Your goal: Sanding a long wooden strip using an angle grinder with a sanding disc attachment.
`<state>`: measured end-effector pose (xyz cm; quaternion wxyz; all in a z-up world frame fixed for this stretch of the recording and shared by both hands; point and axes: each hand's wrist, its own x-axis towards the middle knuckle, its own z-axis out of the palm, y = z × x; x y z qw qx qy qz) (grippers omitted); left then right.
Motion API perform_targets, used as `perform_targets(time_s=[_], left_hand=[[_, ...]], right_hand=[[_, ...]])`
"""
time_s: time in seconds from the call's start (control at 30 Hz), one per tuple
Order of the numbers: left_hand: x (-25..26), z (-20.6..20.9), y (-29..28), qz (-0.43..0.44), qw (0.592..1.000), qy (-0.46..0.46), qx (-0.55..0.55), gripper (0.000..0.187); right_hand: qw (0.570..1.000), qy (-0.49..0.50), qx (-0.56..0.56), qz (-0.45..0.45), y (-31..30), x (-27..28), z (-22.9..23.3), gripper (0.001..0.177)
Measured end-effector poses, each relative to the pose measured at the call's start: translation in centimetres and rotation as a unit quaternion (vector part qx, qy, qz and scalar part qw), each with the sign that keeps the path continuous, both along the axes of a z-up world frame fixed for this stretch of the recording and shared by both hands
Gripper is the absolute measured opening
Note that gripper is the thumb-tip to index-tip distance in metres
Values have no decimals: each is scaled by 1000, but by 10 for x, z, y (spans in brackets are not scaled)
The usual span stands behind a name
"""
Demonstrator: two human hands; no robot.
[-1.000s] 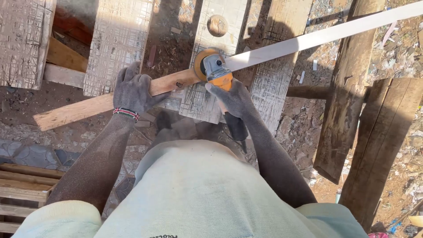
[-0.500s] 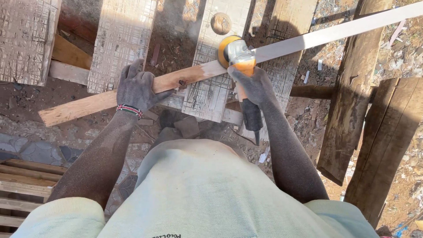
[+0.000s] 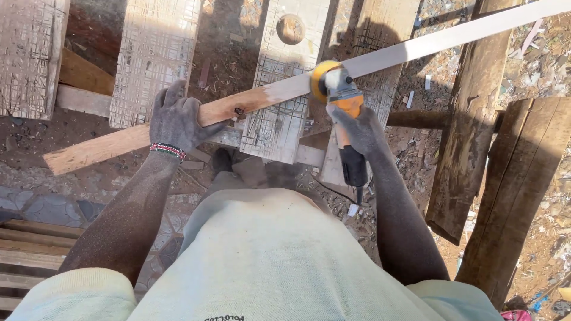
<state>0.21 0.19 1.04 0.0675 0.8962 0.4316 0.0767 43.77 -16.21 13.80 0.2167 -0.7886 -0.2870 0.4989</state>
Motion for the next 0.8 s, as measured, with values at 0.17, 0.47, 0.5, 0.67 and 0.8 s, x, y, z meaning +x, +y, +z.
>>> perform_targets(time_s=[0.17, 0.47, 0.5, 0.67, 0.8], left_hand=[[-1, 3, 0, 3, 1000, 9, -18, 87], [-1, -3, 0, 1, 1000, -5, -14, 83], [-1, -2, -1, 0, 1000, -5, -14, 83], [-3, -2, 2, 3, 999, 29, -42, 93], [-4, -6, 2, 3, 999, 26, -28, 87]], right_hand=[[995, -87, 8, -56, 7, 45, 21, 92], [995, -9, 77, -63, 6, -80, 26, 73], [995, -10, 77, -64, 3, -91, 2, 73], [996, 67, 25, -51, 3, -102, -25, 80], [999, -7, -35, 11, -6, -50, -11, 84]])
